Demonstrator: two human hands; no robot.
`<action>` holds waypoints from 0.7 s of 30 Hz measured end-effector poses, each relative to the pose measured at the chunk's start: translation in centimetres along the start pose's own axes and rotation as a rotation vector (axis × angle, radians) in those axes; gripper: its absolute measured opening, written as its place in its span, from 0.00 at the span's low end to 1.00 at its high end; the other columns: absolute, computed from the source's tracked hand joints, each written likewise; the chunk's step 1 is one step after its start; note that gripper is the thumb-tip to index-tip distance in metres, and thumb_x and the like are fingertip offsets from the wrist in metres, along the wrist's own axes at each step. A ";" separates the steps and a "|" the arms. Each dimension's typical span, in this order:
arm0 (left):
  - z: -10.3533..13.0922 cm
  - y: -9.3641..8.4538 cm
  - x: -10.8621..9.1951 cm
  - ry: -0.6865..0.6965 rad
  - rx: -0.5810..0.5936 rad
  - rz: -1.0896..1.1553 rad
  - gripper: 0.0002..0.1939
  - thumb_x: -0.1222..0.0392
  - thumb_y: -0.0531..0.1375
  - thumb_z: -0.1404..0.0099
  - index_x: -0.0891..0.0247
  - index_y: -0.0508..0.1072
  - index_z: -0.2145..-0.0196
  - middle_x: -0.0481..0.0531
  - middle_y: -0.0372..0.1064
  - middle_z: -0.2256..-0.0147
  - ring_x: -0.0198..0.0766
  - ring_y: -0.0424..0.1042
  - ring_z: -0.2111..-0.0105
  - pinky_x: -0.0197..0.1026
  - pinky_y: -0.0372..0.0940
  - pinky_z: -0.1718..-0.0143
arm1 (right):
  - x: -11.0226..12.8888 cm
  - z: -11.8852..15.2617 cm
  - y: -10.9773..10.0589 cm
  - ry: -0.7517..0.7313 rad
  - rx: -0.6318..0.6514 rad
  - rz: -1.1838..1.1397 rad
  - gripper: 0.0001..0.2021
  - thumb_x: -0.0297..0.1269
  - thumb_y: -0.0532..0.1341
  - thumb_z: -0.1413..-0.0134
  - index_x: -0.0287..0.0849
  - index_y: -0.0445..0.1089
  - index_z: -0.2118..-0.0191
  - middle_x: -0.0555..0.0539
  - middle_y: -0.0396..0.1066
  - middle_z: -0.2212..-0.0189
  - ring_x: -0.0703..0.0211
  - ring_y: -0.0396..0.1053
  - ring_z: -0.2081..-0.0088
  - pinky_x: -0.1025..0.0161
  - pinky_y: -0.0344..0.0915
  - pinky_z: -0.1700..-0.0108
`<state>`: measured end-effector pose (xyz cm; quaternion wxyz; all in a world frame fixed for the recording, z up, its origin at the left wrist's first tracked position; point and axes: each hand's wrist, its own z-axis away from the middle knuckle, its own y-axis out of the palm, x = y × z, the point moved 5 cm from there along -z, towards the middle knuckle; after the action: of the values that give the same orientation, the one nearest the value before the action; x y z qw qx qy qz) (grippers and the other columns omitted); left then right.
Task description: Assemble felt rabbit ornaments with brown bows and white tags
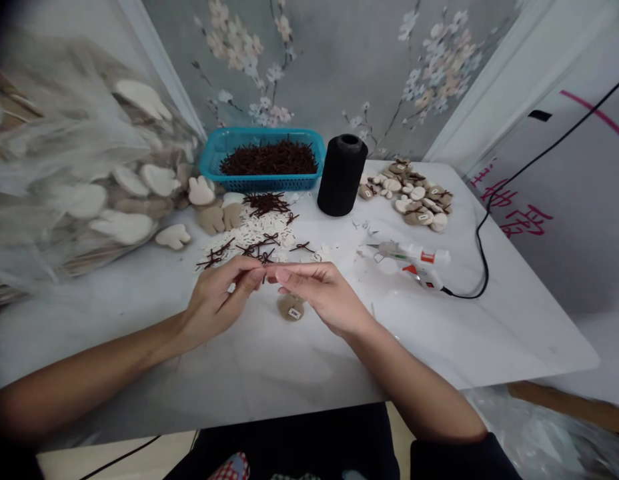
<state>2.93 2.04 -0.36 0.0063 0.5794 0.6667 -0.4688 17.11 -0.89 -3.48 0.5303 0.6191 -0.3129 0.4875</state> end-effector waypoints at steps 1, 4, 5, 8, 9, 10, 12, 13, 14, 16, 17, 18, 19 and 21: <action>0.0 -0.1 0.0 0.026 -0.012 -0.018 0.06 0.64 0.53 0.31 0.64 0.67 0.66 0.43 0.64 0.78 0.26 0.59 0.82 0.30 0.55 0.80 | -0.1 0.0 0.0 0.009 -0.008 -0.003 0.10 0.40 0.63 0.44 0.48 0.76 0.57 0.44 0.75 0.56 0.55 0.70 0.53 0.54 0.64 0.51; 0.0 -0.1 0.2 0.066 -0.024 -0.029 0.05 0.65 0.53 0.32 0.64 0.66 0.66 0.43 0.62 0.79 0.26 0.60 0.82 0.30 0.55 0.80 | -0.4 0.0 -0.2 0.027 -0.018 -0.005 0.11 0.41 0.64 0.46 0.49 0.77 0.57 0.45 0.75 0.56 0.54 0.70 0.53 0.53 0.64 0.51; 0.1 -0.1 0.3 0.070 -0.018 -0.019 0.04 0.65 0.53 0.32 0.63 0.66 0.66 0.43 0.62 0.79 0.27 0.60 0.82 0.31 0.54 0.80 | -0.4 0.0 -0.3 0.030 -0.014 -0.005 0.11 0.41 0.65 0.46 0.49 0.77 0.57 0.44 0.75 0.57 0.53 0.69 0.53 0.53 0.64 0.51; 0.2 0.1 0.5 0.056 -0.002 0.006 0.04 0.65 0.52 0.32 0.63 0.65 0.65 0.42 0.60 0.79 0.27 0.58 0.83 0.31 0.54 0.81 | -0.5 0.0 -0.3 0.044 -0.006 -0.019 0.11 0.41 0.65 0.47 0.49 0.77 0.57 0.44 0.75 0.57 0.53 0.69 0.53 0.54 0.64 0.53; 0.2 0.1 0.5 0.049 0.002 0.009 0.04 0.65 0.52 0.32 0.63 0.65 0.65 0.42 0.59 0.79 0.27 0.58 0.83 0.31 0.53 0.81 | -0.5 0.1 -0.2 0.050 -0.003 -0.029 0.11 0.41 0.65 0.46 0.49 0.77 0.57 0.44 0.75 0.57 0.54 0.69 0.54 0.55 0.64 0.54; 0.3 0.2 0.6 0.043 0.006 0.012 0.04 0.65 0.52 0.32 0.63 0.65 0.65 0.41 0.59 0.80 0.27 0.57 0.83 0.31 0.53 0.81 | -0.5 0.1 -0.2 0.059 0.001 -0.043 0.11 0.41 0.65 0.46 0.48 0.77 0.57 0.44 0.75 0.57 0.54 0.70 0.54 0.56 0.64 0.55; 0.4 0.2 0.7 0.024 0.018 0.029 0.04 0.65 0.51 0.32 0.63 0.64 0.65 0.41 0.58 0.80 0.27 0.57 0.83 0.32 0.53 0.81 | -0.6 0.0 0.0 0.083 0.009 -0.080 0.10 0.40 0.65 0.46 0.48 0.77 0.58 0.44 0.76 0.58 0.55 0.70 0.55 0.57 0.64 0.56; 0.5 0.3 0.8 0.006 0.025 0.051 0.05 0.64 0.51 0.31 0.63 0.64 0.65 0.41 0.58 0.80 0.27 0.57 0.83 0.32 0.53 0.81 | -0.6 0.0 0.0 0.098 0.012 -0.101 0.10 0.40 0.65 0.46 0.47 0.77 0.59 0.44 0.76 0.58 0.56 0.70 0.55 0.58 0.64 0.56; 0.5 0.3 0.9 -0.018 0.028 0.084 0.05 0.64 0.50 0.31 0.62 0.64 0.65 0.41 0.58 0.81 0.27 0.57 0.84 0.32 0.53 0.81 | -0.6 0.0 0.1 0.112 0.014 -0.124 0.09 0.40 0.65 0.47 0.47 0.77 0.59 0.44 0.76 0.58 0.56 0.71 0.56 0.59 0.64 0.57; 0.6 0.3 1.1 -0.077 0.028 0.170 0.07 0.62 0.49 0.30 0.62 0.64 0.67 0.42 0.57 0.81 0.27 0.57 0.84 0.32 0.53 0.82 | -0.7 0.0 0.1 0.135 0.018 -0.162 0.09 0.39 0.65 0.47 0.46 0.78 0.60 0.44 0.76 0.58 0.57 0.71 0.57 0.60 0.65 0.58; 0.6 0.3 1.3 -0.110 0.024 0.213 0.08 0.61 0.49 0.30 0.62 0.63 0.68 0.42 0.57 0.81 0.28 0.57 0.83 0.32 0.53 0.82 | -0.7 0.0 0.1 0.143 0.020 -0.175 0.09 0.39 0.66 0.48 0.46 0.78 0.60 0.44 0.75 0.57 0.57 0.71 0.57 0.60 0.65 0.59; 0.6 0.3 1.4 -0.144 0.016 0.252 0.09 0.60 0.50 0.30 0.62 0.63 0.68 0.42 0.56 0.81 0.28 0.57 0.83 0.32 0.53 0.82 | -0.7 0.0 0.1 0.147 0.023 -0.182 0.09 0.39 0.66 0.48 0.46 0.78 0.60 0.44 0.75 0.57 0.57 0.71 0.58 0.60 0.65 0.59; 0.6 0.3 1.6 -0.177 0.006 0.285 0.10 0.59 0.50 0.30 0.62 0.63 0.69 0.42 0.56 0.82 0.28 0.57 0.83 0.32 0.53 0.82 | -0.7 0.0 0.1 0.149 0.025 -0.184 0.09 0.39 0.66 0.48 0.46 0.78 0.60 0.44 0.75 0.57 0.57 0.71 0.58 0.61 0.65 0.60; 0.7 0.4 1.8 -0.233 -0.019 0.334 0.10 0.58 0.51 0.30 0.62 0.64 0.68 0.42 0.56 0.81 0.28 0.58 0.83 0.32 0.54 0.82 | -0.7 0.0 0.1 0.148 0.024 -0.178 0.09 0.39 0.66 0.48 0.46 0.78 0.60 0.44 0.75 0.58 0.57 0.71 0.58 0.61 0.65 0.60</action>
<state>2.28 2.97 -1.98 0.1666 0.6237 0.5606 -0.5187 16.81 -0.96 -4.07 0.5858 0.6131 -0.2109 0.4863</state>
